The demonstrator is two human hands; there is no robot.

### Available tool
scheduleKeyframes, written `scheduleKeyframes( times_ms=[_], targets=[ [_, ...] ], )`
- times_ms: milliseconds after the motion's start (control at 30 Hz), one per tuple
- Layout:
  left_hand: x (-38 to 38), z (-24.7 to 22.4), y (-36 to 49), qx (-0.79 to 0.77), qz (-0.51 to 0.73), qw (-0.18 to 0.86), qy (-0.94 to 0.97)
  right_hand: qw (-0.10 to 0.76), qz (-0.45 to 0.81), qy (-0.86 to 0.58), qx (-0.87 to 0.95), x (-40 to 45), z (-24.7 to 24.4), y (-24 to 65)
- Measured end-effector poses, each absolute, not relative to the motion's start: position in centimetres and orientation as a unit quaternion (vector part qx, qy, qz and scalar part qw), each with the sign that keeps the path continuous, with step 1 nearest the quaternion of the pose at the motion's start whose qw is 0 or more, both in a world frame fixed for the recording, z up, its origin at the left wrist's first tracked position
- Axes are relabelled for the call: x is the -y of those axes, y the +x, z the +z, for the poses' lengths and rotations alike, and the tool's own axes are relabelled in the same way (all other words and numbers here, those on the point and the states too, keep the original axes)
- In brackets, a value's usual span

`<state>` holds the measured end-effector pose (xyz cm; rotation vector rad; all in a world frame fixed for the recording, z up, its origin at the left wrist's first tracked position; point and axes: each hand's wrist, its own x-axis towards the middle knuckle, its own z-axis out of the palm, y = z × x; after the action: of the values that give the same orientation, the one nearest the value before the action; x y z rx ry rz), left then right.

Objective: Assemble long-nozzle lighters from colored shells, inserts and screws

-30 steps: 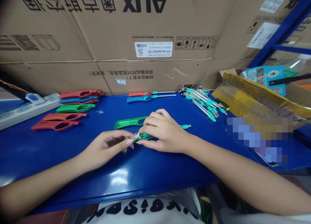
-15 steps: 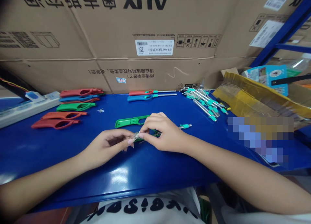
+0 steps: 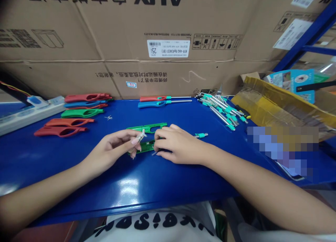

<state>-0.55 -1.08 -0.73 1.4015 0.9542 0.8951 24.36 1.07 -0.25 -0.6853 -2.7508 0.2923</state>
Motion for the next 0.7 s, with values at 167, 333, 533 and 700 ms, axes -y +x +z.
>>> scheduleKeyframes(
  times_ms=[167,333,533,700],
  targets=[
    [1.1,-0.4,-0.3,-0.394,0.373,0.6,0.588,0.208,0.23,-0.265,0.913,-1.2,-0.3,24.4],
    [1.0,-0.7,-0.4,-0.39,0.363,0.607,0.589,0.233,0.341,-0.333,0.848,-1.5,-0.4,24.4],
    [0.8,-1.0,-0.7,-0.39,0.331,0.594,0.62,0.257,0.557,-0.349,0.709,-2.5,-1.3,24.2],
    [0.8,-0.7,-0.8,-0.413,0.287,0.578,0.643,0.286,0.574,-0.341,0.687,-2.7,-1.4,24.0]
  ],
)
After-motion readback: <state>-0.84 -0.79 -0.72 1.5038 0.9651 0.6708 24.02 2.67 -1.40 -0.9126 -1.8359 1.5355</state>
